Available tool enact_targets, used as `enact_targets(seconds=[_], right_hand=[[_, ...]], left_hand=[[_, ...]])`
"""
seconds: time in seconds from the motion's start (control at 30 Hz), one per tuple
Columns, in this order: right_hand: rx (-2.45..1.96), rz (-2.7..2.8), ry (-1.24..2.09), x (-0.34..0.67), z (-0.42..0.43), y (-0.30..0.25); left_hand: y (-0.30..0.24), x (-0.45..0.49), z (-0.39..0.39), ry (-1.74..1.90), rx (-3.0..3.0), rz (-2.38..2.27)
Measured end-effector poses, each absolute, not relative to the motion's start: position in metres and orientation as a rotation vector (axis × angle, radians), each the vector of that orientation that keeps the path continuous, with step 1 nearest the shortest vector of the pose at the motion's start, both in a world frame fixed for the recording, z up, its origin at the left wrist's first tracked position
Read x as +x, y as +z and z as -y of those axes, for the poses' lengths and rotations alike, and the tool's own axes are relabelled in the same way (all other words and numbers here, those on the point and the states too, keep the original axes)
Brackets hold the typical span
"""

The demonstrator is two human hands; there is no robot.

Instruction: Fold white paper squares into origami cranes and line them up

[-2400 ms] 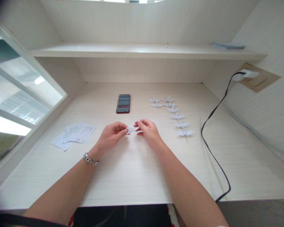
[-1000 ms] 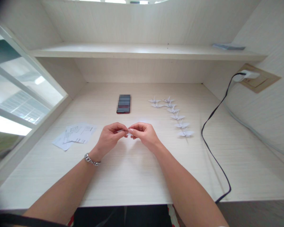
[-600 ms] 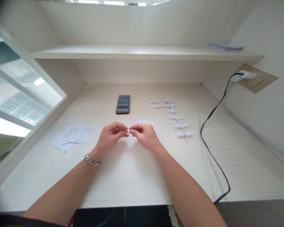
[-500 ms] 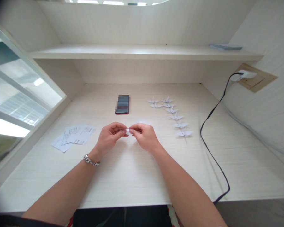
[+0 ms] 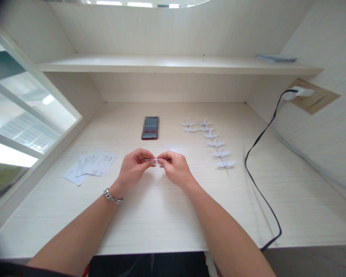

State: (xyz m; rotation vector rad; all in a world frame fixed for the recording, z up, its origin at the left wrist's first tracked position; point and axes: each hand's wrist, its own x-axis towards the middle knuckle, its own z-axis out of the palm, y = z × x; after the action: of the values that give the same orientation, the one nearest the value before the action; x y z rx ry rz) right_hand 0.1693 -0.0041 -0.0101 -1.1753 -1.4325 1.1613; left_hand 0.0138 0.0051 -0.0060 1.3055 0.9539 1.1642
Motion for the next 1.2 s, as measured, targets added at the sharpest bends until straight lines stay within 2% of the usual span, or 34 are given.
enact_targets(seconds=[0.13, 0.4, 0.63, 1.0, 1.2], right_hand=[[-1.172, 1.435, 1.184, 0.1694, 0.0044, -0.0090], [-1.251, 1.659, 0.890, 0.1754, 0.0082, -0.0017], [-1.256, 1.705, 0.822, 0.1709, 0.0092, -0.0034], [-1.268, 1.632, 0.903, 0.1729, 0.0071, -0.0060], [-1.167, 1.453, 1.212, 0.1715, 0.0033, -0.0099]], left_hand=[[-0.0069, 0.0147, -0.0042, 1.185, 1.317, -0.936], [-0.0061, 0.0142, -0.0025, 1.177, 1.349, -0.953], [-0.0086, 0.0133, -0.0047, 1.204, 1.320, -0.968], [-0.0044, 0.0124, -0.0049, 1.151, 1.322, -0.974], [-0.0065, 0.0130, -0.0048, 1.232, 1.362, -1.015]])
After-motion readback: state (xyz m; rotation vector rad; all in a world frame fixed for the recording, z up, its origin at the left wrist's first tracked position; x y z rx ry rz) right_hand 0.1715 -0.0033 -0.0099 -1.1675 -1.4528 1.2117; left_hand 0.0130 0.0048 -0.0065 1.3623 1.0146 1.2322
